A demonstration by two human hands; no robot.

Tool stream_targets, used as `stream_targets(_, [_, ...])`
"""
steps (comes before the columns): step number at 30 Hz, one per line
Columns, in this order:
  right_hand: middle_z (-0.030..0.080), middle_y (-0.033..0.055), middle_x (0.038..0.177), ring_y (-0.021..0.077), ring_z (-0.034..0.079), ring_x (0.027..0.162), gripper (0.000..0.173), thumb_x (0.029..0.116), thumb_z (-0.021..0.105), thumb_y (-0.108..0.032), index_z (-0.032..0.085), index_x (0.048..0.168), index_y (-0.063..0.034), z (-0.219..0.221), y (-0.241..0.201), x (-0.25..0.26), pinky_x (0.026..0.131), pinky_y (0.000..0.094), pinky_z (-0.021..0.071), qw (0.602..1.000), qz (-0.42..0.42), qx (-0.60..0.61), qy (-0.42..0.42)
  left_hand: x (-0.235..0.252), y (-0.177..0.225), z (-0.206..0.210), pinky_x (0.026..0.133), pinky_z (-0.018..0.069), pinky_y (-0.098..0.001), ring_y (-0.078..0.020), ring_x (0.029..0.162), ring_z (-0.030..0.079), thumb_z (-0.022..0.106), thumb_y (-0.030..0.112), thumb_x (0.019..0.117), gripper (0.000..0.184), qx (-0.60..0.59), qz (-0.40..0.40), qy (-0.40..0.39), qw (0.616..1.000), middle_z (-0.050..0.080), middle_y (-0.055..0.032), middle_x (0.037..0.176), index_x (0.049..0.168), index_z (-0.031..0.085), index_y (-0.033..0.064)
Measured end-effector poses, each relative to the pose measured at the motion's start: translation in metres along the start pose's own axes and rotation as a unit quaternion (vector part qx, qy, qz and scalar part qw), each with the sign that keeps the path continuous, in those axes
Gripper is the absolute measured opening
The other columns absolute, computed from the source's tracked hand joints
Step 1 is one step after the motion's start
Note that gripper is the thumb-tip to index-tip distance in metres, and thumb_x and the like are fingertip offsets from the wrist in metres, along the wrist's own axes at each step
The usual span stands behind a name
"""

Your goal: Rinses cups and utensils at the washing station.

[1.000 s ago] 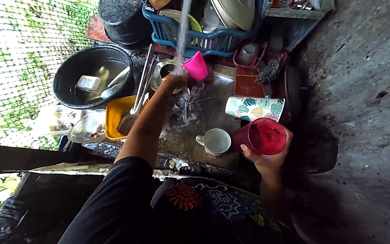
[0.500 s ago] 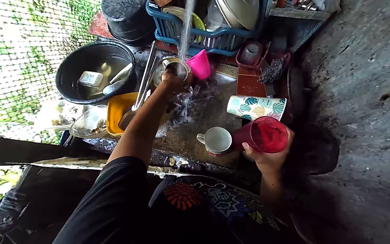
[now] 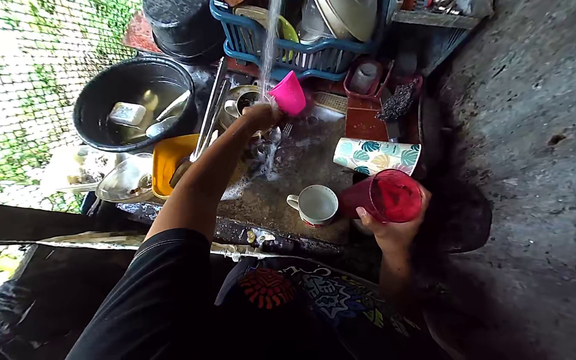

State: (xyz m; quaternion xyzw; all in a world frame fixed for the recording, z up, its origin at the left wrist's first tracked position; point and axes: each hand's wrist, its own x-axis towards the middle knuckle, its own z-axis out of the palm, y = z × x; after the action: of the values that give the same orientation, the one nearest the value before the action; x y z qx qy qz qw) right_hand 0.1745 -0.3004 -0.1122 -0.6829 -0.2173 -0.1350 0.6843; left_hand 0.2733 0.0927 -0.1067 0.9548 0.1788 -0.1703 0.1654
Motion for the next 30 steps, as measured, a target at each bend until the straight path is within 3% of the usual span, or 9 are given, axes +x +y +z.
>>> stream_targets(7, [0.058, 0.0036, 0.136, 0.0116, 0.06, 0.124, 0.115, 0.0564, 0.098, -0.025, 0.032, 0.146, 0.0028, 0.0, -0.002, 0.0, 0.106, 0.0317, 0.0538, 0.999, 0.003, 0.034, -0.002, -0.022, -0.015, -0.019, 0.099, 0.0487, -0.0639, -0.0418, 0.114, 0.065, 0.059, 0.02, 0.1013, 0.033, -0.182, 0.013, 0.099, 0.978, 0.067, -0.0281, 0.118, 0.119, 0.066, -0.0067])
stream_targets(11, [0.057, 0.0085, 0.134, 0.0102, 0.059, 0.123, 0.119, 0.0538, 0.097, -0.028, 0.03, 0.144, 0.0097, 0.002, -0.003, 0.004, 0.106, 0.0275, 0.0525, 1.0, 0.021, 0.01, 0.009, -0.052, -0.012, -0.014, 0.077, 0.0576, -0.0338, -0.0117, 0.08, 0.065, 0.049, 0.02, 0.1072, 0.025, -0.621, 0.042, 0.172, 0.763, 0.066, -0.0051, 0.09, 0.111, 0.06, -0.0018])
stream_targets(14, [0.058, 0.0081, 0.134, 0.0104, 0.06, 0.123, 0.119, 0.0531, 0.098, -0.03, 0.031, 0.144, 0.0092, 0.003, -0.004, 0.005, 0.107, 0.0284, 0.0525, 1.0, 0.025, -0.004, 0.001, -0.066, 0.011, -0.003, 0.087, 0.0588, -0.0394, -0.018, 0.096, 0.069, 0.042, 0.033, 0.1101, 0.037, -0.806, 0.05, 0.111, 0.58, 0.069, -0.0082, 0.107, 0.13, 0.056, 0.004])
stream_targets(16, [0.058, 0.0075, 0.135, 0.0113, 0.06, 0.124, 0.119, 0.0524, 0.098, -0.031, 0.033, 0.144, 0.0067, 0.003, -0.004, 0.004, 0.107, 0.0298, 0.0526, 1.0, 0.023, -0.006, -0.007, -0.067, 0.021, 0.006, 0.094, 0.0577, -0.0413, -0.0197, 0.105, 0.068, 0.04, 0.04, 0.1099, 0.043, -0.843, 0.078, 0.066, 0.529, 0.069, -0.0085, 0.115, 0.136, 0.053, 0.0091])
stream_targets(18, [0.058, 0.0074, 0.134, 0.0123, 0.06, 0.124, 0.117, 0.0521, 0.098, -0.03, 0.034, 0.143, 0.0051, 0.003, -0.004, 0.003, 0.107, 0.0303, 0.053, 1.0, 0.02, -0.01, -0.015, -0.07, 0.028, 0.012, 0.088, 0.059, -0.0386, -0.0175, 0.097, 0.069, 0.047, 0.032, 0.1086, 0.035, -0.803, 0.078, 0.1, 0.583, 0.07, -0.0075, 0.106, 0.128, 0.057, 0.0053])
stream_targets(21, [0.059, 0.0109, 0.133, 0.0135, 0.06, 0.123, 0.118, 0.0516, 0.098, -0.031, 0.034, 0.142, 0.008, 0.002, -0.002, 0.001, 0.106, 0.0305, 0.0531, 0.999, 0.011, -0.028, -0.013, -0.077, 0.036, 0.006, 0.082, 0.0594, -0.037, -0.0151, 0.084, 0.07, 0.078, 0.018, 0.0881, 0.03, -0.525, 0.056, 0.227, 0.818, 0.071, -0.0077, 0.091, 0.106, 0.067, -0.0025])
stream_targets(23, [0.059, 0.0115, 0.132, 0.0129, 0.06, 0.122, 0.118, 0.0509, 0.098, -0.031, 0.035, 0.142, 0.0084, 0.001, -0.001, 0.001, 0.105, 0.0298, 0.0537, 0.999, 0.014, -0.038, -0.009, -0.076, 0.036, -0.005, 0.092, 0.0532, -0.0609, -0.036, 0.101, 0.069, 0.081, 0.036, 0.0844, 0.045, -0.272, 0.027, 0.19, 0.943, 0.072, -0.0208, 0.104, 0.108, 0.071, -0.0008])
stream_targets(26, [0.059, 0.0152, 0.132, 0.0171, 0.06, 0.123, 0.121, 0.0507, 0.099, -0.038, 0.035, 0.142, 0.0101, 0.002, -0.001, 0.001, 0.106, 0.0336, 0.0532, 0.999, 0.011, -0.048, -0.006, -0.079, 0.04, -0.017, 0.087, 0.0466, -0.0743, -0.0527, 0.113, 0.063, 0.067, 0.029, 0.0939, 0.037, -0.011, -0.002, 0.08, 0.997, 0.067, -0.0309, 0.117, 0.114, 0.069, -0.0014])
stream_targets(30, [0.059, 0.0115, 0.134, 0.0143, 0.06, 0.124, 0.118, 0.0518, 0.099, -0.032, 0.035, 0.143, 0.0082, 0.002, 0.0, 0.002, 0.107, 0.0314, 0.0529, 0.999, 0.003, -0.036, -0.011, -0.05, 0.021, 0.005, 0.085, 0.0487, -0.0713, -0.0496, 0.107, 0.065, 0.07, 0.014, 0.0897, 0.024, 0.114, 0.0, 0.068, 0.991, 0.07, -0.0261, 0.111, 0.109, 0.07, 0.0006])
